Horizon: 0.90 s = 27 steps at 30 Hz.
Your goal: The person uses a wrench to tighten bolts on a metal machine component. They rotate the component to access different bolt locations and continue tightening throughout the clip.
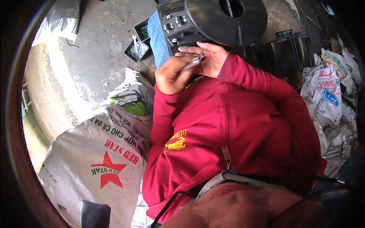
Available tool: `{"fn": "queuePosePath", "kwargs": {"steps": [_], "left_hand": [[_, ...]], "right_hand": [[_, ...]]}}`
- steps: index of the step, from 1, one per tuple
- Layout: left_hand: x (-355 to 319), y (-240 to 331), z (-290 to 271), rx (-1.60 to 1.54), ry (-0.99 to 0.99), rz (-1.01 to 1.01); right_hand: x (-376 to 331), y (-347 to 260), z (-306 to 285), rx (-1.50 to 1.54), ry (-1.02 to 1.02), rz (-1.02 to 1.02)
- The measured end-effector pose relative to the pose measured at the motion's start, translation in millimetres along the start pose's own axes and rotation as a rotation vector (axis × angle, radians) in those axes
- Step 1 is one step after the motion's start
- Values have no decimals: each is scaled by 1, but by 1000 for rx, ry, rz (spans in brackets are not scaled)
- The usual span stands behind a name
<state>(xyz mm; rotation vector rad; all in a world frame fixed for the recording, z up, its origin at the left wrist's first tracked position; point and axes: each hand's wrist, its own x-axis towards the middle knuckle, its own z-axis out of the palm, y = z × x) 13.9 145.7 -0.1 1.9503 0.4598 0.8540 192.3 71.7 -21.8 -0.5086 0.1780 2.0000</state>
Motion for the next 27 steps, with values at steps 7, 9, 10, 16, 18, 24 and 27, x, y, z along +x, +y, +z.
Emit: {"fn": "queuePosePath", "kwargs": {"steps": [7, 9, 10, 16, 18, 24, 27], "left_hand": [[5, 17, 14, 213, 42, -92], [7, 26, 28, 350, -31, -91], [8, 28, 35, 386, -50, -91], [15, 31, 53, 462, -176, -87], [22, 36, 59, 509, -200, -40], [39, 40, 64, 311, -77, -29], [48, 41, 68, 336, -61, 28]], "right_hand": [[-14, 3, -6, 80, -150, -103], [-15, 4, -12, 67, -182, -135], [-16, 6, -15, 83, -216, -145], [-34, 3, -20, -1, -146, -208], [-40, -1, -26, 16, -186, -218], [-74, -7, -39, 34, -141, -353], [-91, -8, -47, 35, 34, -462]]}}
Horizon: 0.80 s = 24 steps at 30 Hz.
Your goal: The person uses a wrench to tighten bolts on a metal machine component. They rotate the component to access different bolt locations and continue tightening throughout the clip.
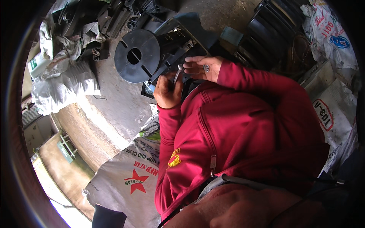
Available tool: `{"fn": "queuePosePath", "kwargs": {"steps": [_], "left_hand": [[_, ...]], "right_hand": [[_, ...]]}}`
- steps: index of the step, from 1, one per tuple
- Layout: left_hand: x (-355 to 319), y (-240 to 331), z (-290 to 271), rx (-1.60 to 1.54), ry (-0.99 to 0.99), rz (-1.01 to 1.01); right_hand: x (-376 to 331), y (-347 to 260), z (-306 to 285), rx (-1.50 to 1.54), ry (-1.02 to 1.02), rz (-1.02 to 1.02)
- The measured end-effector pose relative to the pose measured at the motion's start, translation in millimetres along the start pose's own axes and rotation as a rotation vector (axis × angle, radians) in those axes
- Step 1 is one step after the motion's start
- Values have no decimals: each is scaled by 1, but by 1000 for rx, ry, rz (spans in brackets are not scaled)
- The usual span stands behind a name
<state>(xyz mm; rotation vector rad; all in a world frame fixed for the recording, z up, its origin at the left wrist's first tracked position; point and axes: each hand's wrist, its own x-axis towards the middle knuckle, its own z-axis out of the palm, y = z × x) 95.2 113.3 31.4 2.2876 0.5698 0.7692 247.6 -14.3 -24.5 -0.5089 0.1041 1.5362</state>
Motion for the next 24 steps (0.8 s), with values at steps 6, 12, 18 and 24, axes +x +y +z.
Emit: {"fn": "queuePosePath", "kwargs": {"steps": [6, 12, 18, 24], "left_hand": [[-3, -5, 11, -43, 4, 3], [-9, -18, 5, -113, -9, -87], [-10, -15, 2, -46, -10, -68], [-18, -32, 2, -134, 23, -115]], "right_hand": [[3, -17, -19, -287, 168, -93], [11, -75, -28, -1438, 277, -692], [54, -133, -1, -2160, -88, -944], [63, -145, 41, -2445, -130, -286]]}}
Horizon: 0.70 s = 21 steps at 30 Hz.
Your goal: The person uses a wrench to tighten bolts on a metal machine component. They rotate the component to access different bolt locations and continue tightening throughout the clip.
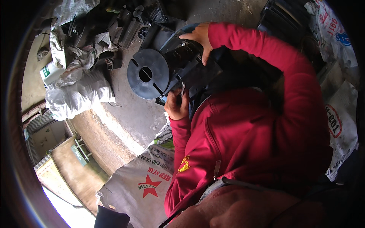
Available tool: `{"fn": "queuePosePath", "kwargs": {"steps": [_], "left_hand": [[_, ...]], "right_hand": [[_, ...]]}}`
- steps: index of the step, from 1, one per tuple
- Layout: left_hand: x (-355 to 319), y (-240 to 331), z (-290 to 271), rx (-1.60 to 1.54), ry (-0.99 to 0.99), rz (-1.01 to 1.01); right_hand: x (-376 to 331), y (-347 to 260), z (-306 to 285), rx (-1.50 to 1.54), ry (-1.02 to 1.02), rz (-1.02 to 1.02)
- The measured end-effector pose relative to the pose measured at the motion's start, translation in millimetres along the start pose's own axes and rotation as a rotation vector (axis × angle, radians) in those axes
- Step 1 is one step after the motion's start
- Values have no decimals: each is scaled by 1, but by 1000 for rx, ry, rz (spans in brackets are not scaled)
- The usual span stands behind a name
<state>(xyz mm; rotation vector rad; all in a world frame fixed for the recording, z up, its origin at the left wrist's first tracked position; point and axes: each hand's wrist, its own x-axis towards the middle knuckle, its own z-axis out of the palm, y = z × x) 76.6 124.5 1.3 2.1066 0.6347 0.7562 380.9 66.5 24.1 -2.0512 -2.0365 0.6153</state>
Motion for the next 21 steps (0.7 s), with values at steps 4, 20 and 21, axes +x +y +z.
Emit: {"fn": "queuePosePath", "kwargs": {"steps": [4, 20, 21], "left_hand": [[0, -4, 3, 22, 28, 34], [11, 13, 0, 166, -14, 178], [16, 20, 6, 149, 8, 217]], "right_hand": [[4, 4, 4, 77, 10, -50], [-68, 17, 80, 1879, 361, 471], [-76, 7, 89, 2092, 276, 587]]}}
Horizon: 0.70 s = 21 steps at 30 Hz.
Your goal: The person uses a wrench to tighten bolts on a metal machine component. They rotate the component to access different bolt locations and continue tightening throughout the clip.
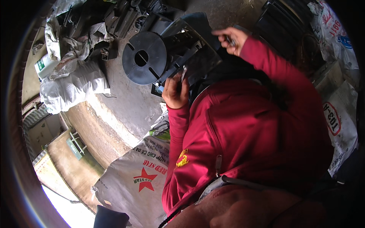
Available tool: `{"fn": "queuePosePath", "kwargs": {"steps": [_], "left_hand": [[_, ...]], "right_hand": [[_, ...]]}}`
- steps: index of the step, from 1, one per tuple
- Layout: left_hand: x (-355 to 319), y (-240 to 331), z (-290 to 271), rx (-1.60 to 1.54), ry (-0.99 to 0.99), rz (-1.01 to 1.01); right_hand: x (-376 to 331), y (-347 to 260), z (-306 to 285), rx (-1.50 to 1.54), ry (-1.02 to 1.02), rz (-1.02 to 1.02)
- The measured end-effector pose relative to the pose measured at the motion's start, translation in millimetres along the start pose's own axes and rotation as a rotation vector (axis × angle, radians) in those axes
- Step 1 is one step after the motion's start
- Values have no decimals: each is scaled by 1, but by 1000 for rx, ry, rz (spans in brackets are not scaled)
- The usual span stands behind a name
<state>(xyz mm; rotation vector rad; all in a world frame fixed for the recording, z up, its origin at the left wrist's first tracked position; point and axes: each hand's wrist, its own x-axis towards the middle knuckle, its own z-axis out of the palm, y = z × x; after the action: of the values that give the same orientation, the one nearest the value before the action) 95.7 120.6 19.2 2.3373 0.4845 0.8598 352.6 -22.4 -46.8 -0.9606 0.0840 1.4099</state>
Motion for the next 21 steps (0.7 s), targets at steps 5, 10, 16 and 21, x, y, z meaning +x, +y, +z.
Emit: {"fn": "queuePosePath", "kwargs": {"steps": [5, 10, 16, 21], "left_hand": [[21, 16, 12, -166, -68, -50], [26, 31, 30, -260, -220, 94], [17, 37, 48, -4, -311, 119], [16, 34, 49, -7, -353, 48]], "right_hand": [[-38, 46, 16, 309, -233, 4], [-43, 45, 47, 489, -377, -27], [-31, 67, 69, 590, -260, 66], [-29, 77, 65, 591, -277, 48]]}}
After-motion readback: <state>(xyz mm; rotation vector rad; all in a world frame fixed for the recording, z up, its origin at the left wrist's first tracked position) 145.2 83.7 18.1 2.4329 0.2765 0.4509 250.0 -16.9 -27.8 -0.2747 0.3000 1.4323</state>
